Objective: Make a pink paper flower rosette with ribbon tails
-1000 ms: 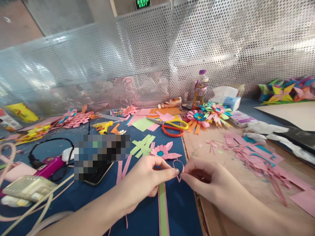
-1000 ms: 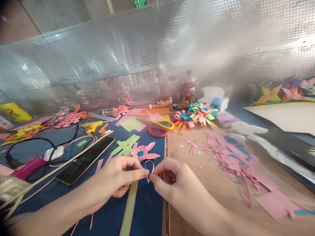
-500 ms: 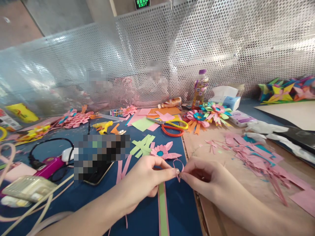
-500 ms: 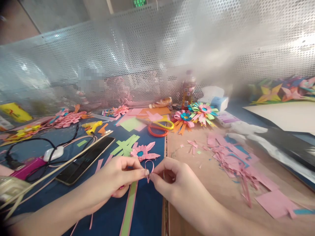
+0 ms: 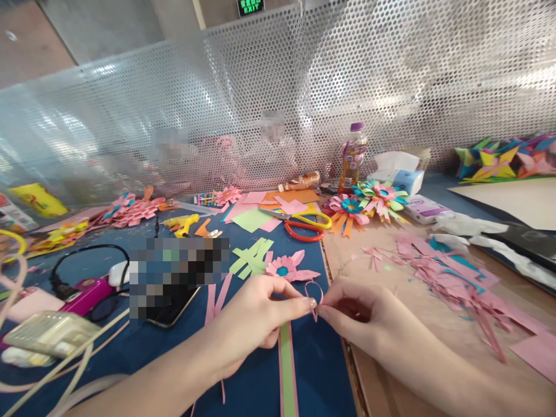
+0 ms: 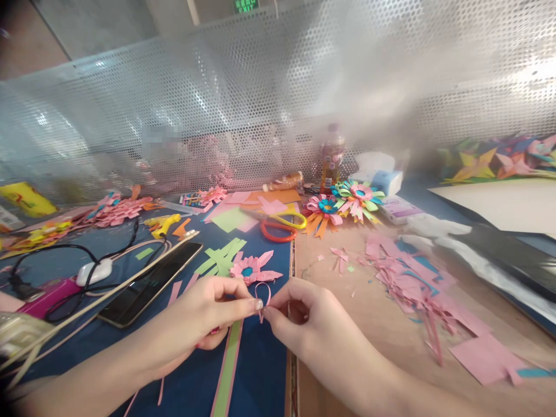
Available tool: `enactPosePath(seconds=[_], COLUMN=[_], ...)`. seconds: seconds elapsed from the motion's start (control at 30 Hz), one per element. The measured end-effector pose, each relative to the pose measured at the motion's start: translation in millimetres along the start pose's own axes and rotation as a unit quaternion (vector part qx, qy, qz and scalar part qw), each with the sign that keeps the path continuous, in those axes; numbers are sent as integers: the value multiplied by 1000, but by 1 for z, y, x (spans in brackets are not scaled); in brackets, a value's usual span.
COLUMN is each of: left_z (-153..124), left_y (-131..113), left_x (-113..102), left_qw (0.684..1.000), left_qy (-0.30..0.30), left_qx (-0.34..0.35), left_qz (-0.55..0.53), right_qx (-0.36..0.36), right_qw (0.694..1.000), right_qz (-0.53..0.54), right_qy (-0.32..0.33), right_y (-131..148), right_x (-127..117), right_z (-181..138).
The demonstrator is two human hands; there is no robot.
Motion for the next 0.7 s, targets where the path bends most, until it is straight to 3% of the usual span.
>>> enactPosePath(seconds=[0.2, 0.43, 0.57, 0.7], left_z=[0, -1, -2, -2], left_y=[0, -3, -3, -2], left_x=[-1, 0, 1, 1], left_qw=[1000, 999, 997, 990], left_qy=[5, 20, 27, 59], left_qx=[-5, -33, -49, -72], left_qz=[-7, -31, -52, -103], right_qx=[16, -32, -145, -301], right_qw=[1000, 998, 985, 945], right_qz=[-14, -48, -93, -117], right_qy=[15, 3, -23, -52], right_y=[6, 0, 0, -1], right_x=[-4, -6, -5, -7], right_z=[-3, -3, -1, -2])
Point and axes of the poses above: each hand's wrist, its own z-axis towards the middle knuckle, its own x-axis out of the palm, y = z × x, the point moved 2 cm from there along z, towards the middle knuckle, and after that the axes turned 13 degrees about -y, right-handed, at the moved point
